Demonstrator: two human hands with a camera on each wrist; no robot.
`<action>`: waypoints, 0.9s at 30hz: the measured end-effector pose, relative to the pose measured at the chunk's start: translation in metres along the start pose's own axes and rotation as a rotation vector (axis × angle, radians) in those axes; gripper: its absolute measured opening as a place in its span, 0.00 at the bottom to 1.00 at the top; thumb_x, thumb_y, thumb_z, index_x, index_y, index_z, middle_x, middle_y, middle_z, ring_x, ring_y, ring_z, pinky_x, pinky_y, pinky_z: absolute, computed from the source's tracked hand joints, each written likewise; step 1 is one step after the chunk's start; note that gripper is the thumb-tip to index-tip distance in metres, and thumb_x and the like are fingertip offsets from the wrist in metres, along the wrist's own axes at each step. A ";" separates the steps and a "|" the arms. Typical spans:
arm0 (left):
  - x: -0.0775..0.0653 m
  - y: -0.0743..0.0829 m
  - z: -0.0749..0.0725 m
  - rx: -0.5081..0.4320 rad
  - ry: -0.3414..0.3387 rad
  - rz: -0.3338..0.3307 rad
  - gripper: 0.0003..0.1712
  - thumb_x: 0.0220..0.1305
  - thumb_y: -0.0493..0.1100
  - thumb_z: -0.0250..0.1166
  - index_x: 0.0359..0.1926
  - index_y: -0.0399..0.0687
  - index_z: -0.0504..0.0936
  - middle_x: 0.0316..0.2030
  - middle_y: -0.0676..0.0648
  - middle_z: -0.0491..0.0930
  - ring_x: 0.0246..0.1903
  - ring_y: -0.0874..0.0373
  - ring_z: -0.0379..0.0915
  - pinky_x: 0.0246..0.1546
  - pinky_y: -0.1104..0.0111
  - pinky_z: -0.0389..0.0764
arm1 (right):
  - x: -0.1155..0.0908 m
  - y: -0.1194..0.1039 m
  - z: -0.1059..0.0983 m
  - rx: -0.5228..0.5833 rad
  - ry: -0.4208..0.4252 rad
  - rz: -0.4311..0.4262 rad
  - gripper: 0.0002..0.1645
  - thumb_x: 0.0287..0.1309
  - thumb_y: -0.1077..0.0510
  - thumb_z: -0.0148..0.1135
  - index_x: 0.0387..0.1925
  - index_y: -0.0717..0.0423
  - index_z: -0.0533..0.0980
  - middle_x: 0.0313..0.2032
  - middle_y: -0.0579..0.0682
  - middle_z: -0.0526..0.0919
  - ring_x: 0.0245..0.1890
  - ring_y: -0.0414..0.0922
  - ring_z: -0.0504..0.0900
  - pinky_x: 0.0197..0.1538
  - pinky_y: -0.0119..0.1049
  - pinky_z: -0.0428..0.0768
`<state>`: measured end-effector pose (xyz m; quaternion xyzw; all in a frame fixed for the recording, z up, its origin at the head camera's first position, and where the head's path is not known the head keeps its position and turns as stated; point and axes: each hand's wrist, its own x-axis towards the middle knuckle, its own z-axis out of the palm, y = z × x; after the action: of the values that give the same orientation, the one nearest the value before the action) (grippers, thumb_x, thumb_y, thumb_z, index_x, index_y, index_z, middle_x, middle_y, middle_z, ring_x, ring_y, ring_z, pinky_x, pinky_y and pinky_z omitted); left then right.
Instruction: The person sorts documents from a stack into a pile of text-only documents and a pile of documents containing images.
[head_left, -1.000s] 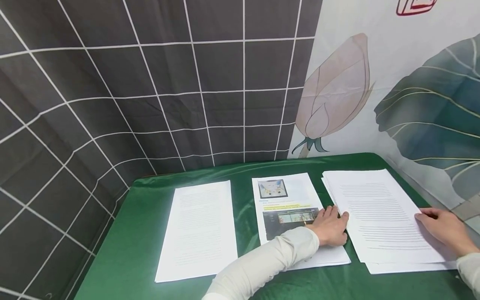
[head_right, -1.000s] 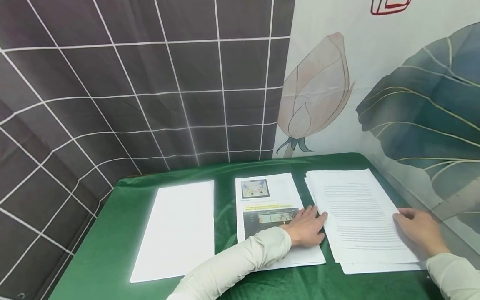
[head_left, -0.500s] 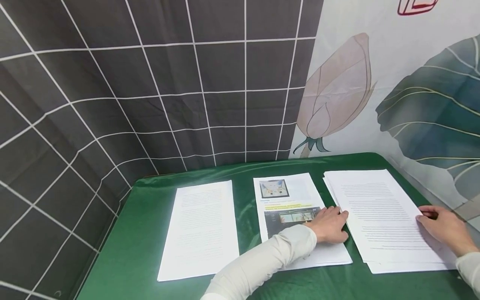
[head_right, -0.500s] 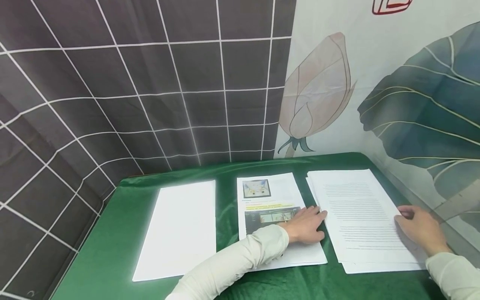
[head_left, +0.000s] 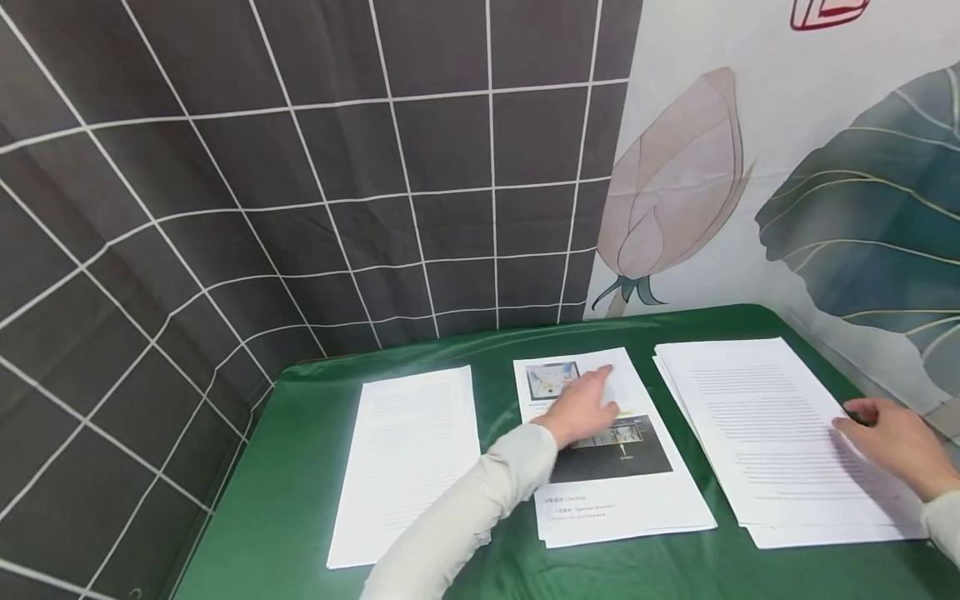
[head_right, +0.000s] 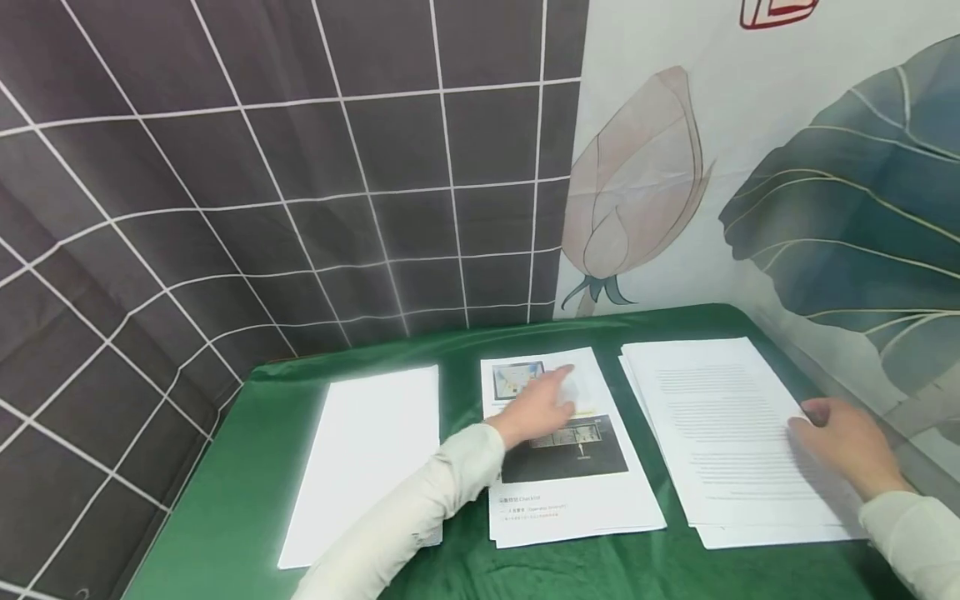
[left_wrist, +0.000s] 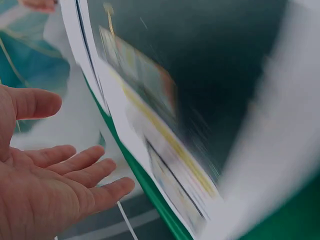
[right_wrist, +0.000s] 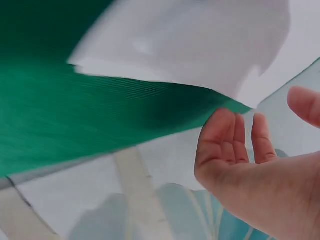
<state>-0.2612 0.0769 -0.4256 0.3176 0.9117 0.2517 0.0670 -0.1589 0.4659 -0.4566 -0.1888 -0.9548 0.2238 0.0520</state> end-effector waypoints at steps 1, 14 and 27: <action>-0.004 -0.008 -0.006 -0.022 0.013 -0.020 0.35 0.64 0.44 0.55 0.70 0.43 0.59 0.66 0.45 0.66 0.66 0.55 0.60 0.65 0.67 0.61 | 0.001 -0.006 -0.001 -0.001 0.008 -0.021 0.30 0.61 0.55 0.54 0.50 0.81 0.63 0.44 0.79 0.66 0.42 0.71 0.68 0.41 0.61 0.67; -0.051 -0.096 -0.065 -0.220 0.161 -0.205 0.26 0.65 0.42 0.54 0.63 0.40 0.68 0.57 0.38 0.73 0.59 0.46 0.68 0.60 0.56 0.68 | 0.002 -0.104 0.007 0.139 -0.023 -0.335 0.27 0.63 0.55 0.57 0.52 0.75 0.66 0.47 0.76 0.71 0.44 0.70 0.73 0.40 0.58 0.74; -0.130 -0.160 -0.116 -0.232 0.359 -0.339 0.24 0.61 0.38 0.59 0.58 0.35 0.71 0.54 0.32 0.75 0.57 0.38 0.69 0.59 0.49 0.67 | -0.010 -0.206 0.043 0.267 -0.184 -0.445 0.25 0.62 0.57 0.57 0.55 0.70 0.68 0.50 0.69 0.73 0.46 0.61 0.76 0.44 0.52 0.77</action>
<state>-0.2786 -0.1586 -0.4105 0.1010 0.9142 0.3920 -0.0184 -0.2269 0.2741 -0.4033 0.0554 -0.9355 0.3470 0.0376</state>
